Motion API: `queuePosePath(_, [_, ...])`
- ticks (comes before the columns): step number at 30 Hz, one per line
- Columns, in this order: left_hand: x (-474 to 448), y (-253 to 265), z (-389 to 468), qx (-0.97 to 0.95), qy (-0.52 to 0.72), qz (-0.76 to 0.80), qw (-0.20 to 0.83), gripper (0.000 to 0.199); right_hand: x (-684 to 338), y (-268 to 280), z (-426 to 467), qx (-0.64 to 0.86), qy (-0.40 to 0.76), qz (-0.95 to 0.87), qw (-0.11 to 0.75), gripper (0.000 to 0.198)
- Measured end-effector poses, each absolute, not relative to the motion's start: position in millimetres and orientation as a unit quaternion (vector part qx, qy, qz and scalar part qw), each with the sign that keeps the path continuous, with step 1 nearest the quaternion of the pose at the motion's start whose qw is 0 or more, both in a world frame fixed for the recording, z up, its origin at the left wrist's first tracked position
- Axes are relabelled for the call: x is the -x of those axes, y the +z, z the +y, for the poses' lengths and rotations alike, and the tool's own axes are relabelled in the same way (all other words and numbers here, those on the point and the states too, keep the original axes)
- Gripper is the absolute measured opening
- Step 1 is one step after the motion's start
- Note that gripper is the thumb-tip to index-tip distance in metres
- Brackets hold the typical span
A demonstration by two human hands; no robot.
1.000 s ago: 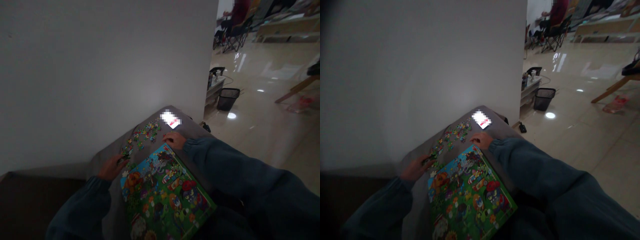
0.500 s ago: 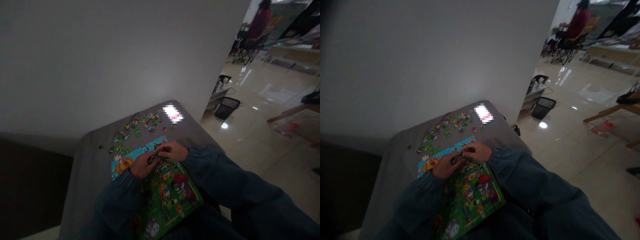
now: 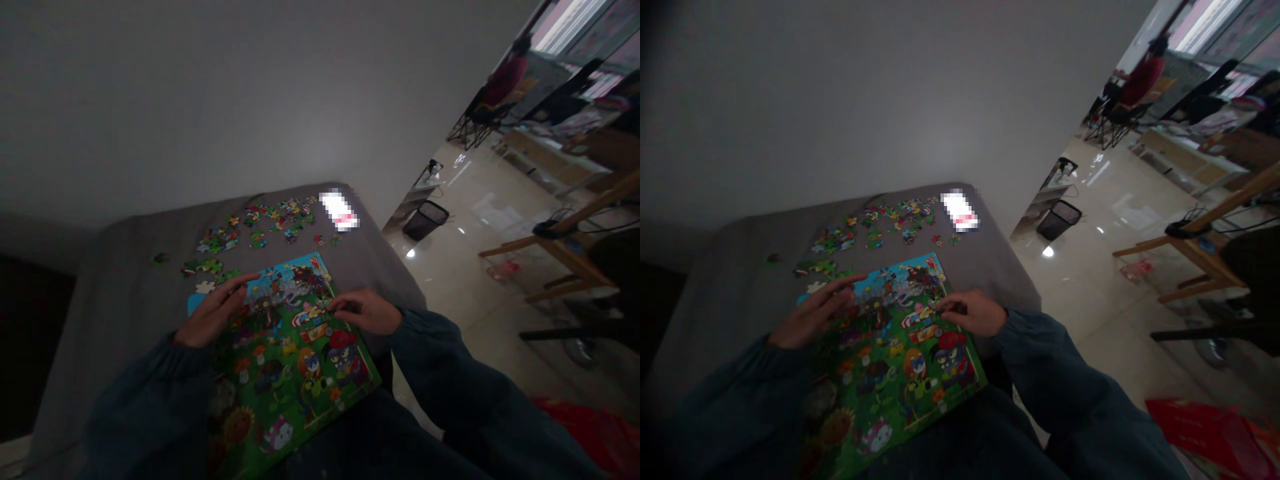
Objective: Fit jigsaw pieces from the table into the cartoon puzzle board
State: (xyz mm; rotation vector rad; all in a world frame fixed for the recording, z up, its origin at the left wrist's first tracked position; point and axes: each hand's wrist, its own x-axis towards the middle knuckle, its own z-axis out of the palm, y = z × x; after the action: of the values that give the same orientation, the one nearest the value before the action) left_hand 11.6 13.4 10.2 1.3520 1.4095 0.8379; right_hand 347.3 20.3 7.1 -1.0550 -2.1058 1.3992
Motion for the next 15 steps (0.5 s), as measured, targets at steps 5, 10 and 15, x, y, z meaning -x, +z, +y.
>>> queuePosePath(5, [-8.9,2.8,12.9,-0.556,0.349,0.539,0.528,0.052,-334.6,17.5,14.8,0.364,0.44,-0.812,0.118,0.027])
queuePosePath(10, [-21.2,7.8,8.9,-0.51,0.375,0.493,0.597,0.05,-317.7,17.9,22.8,0.298,0.357,-0.884,0.046,0.027])
queuePosePath(15, [-32.3,13.0,2.2,-0.382,0.415,0.415,0.714,0.047,-308.2,15.1,24.2,0.287,0.298,-0.91,0.03,0.029])
